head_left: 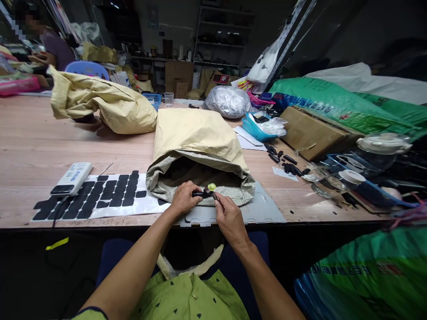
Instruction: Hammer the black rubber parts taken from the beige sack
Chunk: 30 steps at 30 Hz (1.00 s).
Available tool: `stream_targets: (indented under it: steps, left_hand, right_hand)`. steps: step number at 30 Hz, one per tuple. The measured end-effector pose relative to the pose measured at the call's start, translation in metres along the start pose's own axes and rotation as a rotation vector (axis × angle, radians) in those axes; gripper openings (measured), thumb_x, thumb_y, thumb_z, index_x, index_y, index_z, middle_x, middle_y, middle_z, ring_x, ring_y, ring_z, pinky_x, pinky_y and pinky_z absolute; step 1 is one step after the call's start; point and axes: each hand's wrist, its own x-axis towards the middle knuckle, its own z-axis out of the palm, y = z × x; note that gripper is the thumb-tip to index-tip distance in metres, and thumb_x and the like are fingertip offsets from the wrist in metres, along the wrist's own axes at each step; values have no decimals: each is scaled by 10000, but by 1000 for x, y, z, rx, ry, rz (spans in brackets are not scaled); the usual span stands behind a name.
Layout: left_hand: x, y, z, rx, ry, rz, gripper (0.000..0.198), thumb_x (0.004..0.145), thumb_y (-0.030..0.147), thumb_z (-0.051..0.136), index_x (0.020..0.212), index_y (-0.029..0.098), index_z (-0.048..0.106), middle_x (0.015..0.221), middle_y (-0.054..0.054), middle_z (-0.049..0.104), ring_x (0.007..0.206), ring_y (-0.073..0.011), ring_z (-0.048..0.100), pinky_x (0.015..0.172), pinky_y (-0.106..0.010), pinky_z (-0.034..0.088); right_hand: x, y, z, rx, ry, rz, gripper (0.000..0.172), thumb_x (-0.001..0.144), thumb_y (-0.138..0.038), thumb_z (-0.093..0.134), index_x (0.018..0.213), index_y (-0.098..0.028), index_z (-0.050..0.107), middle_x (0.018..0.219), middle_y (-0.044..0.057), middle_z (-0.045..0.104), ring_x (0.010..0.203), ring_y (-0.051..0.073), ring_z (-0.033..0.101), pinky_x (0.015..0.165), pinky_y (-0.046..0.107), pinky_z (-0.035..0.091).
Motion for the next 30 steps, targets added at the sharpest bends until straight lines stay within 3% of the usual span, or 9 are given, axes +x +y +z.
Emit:
stream_targets:
  steps: [6,11,16,19,22,25,30]
  left_hand:
    - [0,1,-1,18,-9,-7,211,762,243,707,972,231,728,941,-20,642,936,-202,578,846,-316,436]
    - [0,0,-2,21,-16,-7,172,766,262,709,931,218,729,939,-22,649,927,-199,581,833,-313,439]
    - [0,0,1,9,13,2,223,755,262,702,975,226,724,952,-21,658,938,-202,584,859,-318,441]
    - [0,0,1,17,22,-8,211,750,264,699,955,219,723,927,-23,652,924,-208,580,847,-324,444]
    - [-1,0,0,-4,14,-5,197,746,252,701,939,218,721,908,-18,646,919,-209,571,843,-328,440]
    - [-1,-3,-2,-107,-1,38,190,713,193,706,901,220,713,883,-3,631,904,-189,571,830,-305,439]
    - [-2,-8,-1,-262,33,60,191,672,151,690,857,199,678,878,4,594,803,-143,562,715,-250,436]
  right_hand:
    - [2,-15,-2,46,29,-33,332,942,-255,434,1197,-181,633,1058,107,672,1008,206,630,918,353,508]
    - [-2,-17,6,-7,-55,-22,338,940,-248,422,1189,-175,639,1044,103,677,979,207,637,891,346,507]
    - [18,-5,-1,-112,-24,13,325,914,-235,463,1172,-183,654,1060,85,681,982,202,624,871,310,478]
    - [41,8,-5,-284,10,81,324,915,-241,480,1188,-215,652,1058,64,671,907,185,604,765,281,438]
    - [54,24,-1,-472,-9,110,248,891,-222,519,1072,-208,688,993,64,654,839,177,558,690,281,362]
    - [56,37,6,-607,0,54,166,886,-217,525,930,-188,683,921,64,622,833,178,508,688,286,312]
    - [50,43,11,-632,54,1,142,889,-230,521,899,-185,655,888,56,595,808,177,455,693,290,283]
